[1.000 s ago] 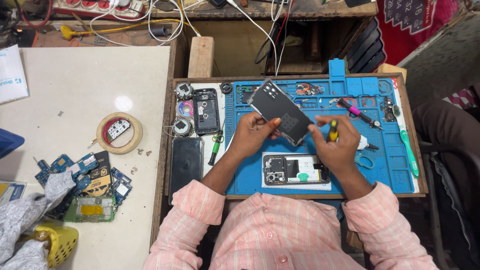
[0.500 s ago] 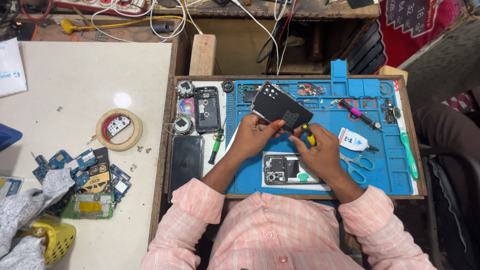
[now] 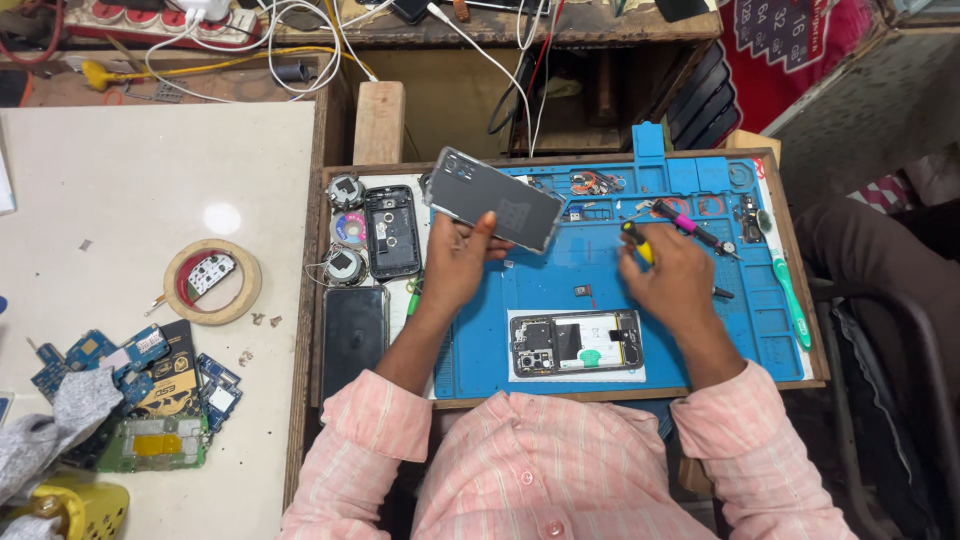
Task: The person uses a yellow-handled screwdriver to remove screws from a disassembled smartphone on a blue work mat. They then handle a separate phone back cover, a SIM tray, and a battery, placing the back cover aside and inserting the SIM tray into the battery before setting it down.
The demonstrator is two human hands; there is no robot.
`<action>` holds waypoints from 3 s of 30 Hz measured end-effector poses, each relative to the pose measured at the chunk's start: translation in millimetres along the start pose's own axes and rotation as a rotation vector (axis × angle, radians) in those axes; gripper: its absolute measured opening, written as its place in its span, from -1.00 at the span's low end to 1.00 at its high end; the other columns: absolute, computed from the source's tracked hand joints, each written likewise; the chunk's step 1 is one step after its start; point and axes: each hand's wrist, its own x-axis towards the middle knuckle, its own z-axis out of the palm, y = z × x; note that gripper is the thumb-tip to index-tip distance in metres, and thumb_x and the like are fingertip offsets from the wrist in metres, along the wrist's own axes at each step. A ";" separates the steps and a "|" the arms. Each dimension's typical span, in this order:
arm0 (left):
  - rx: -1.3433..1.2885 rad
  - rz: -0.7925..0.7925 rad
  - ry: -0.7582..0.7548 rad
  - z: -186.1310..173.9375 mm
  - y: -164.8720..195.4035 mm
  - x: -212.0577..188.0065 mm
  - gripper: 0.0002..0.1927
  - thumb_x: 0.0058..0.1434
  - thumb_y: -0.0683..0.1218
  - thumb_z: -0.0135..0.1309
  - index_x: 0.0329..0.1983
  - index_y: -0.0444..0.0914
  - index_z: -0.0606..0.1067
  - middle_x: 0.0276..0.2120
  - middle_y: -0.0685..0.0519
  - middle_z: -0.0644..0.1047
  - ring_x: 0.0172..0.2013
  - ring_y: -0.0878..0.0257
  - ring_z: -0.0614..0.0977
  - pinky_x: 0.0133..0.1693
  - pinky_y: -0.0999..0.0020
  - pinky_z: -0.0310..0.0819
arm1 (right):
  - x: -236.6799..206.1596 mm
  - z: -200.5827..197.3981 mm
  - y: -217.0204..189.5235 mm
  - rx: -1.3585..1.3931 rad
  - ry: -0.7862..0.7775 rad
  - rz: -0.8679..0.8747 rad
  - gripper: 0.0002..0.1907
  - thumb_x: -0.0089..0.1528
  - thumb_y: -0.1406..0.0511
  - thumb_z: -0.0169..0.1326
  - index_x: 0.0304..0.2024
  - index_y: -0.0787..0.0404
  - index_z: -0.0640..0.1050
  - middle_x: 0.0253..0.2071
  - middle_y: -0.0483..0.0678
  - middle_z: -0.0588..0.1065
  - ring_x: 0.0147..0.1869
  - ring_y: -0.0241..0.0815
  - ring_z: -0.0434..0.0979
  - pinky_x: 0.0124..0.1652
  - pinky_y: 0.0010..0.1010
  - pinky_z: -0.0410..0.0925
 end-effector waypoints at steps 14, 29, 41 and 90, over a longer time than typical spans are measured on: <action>0.091 0.001 -0.167 0.8 0.4 -4.4 -0.67 0.45 0.08 -0.05 -0.16 -0.30 0.47 -0.45 0.08 0.61 -0.49 0.40 0.63 -0.41 0.51 0.55 | -6.1 20.0 6.7 0.555 -0.174 0.255 -0.82 0.24 0.28 0.25 -0.20 0.28 0.65 -0.39 -0.10 0.61 -0.32 -0.36 0.53 -0.29 -0.52 0.41; 0.034 0.056 -0.306 4.9 15.0 -7.8 -0.64 0.20 -0.33 0.22 0.06 -0.35 0.47 -0.22 0.06 0.61 -0.24 0.40 0.66 -0.20 0.54 0.54 | -15.9 51.2 3.4 0.974 -0.298 0.464 -0.83 0.26 0.37 0.18 -0.18 0.38 0.51 -0.38 -0.02 0.61 -0.29 -0.30 0.63 -0.28 -0.51 0.45; 0.019 -0.001 -0.221 2.7 5.8 -4.5 -0.60 0.27 -0.30 0.21 0.14 -0.43 0.39 -0.37 -0.04 0.63 -0.35 0.32 0.69 -0.26 0.42 0.64 | -23.5 48.1 10.9 1.001 -0.322 0.353 -0.85 0.32 0.34 0.10 -0.17 0.34 0.48 -0.32 -0.08 0.55 -0.25 -0.31 0.63 -0.23 -0.51 0.46; 0.132 0.063 0.028 -12.4 20.8 8.9 -0.84 0.25 -0.29 0.05 -0.18 -0.47 0.58 -0.41 -0.08 0.65 -0.45 0.23 0.70 -0.35 0.42 0.61 | -8.3 8.9 -5.6 0.642 -0.196 0.228 -0.79 0.19 0.28 0.19 -0.31 0.34 0.56 -0.62 -0.08 0.41 -0.51 -0.35 0.31 -0.49 -0.40 0.26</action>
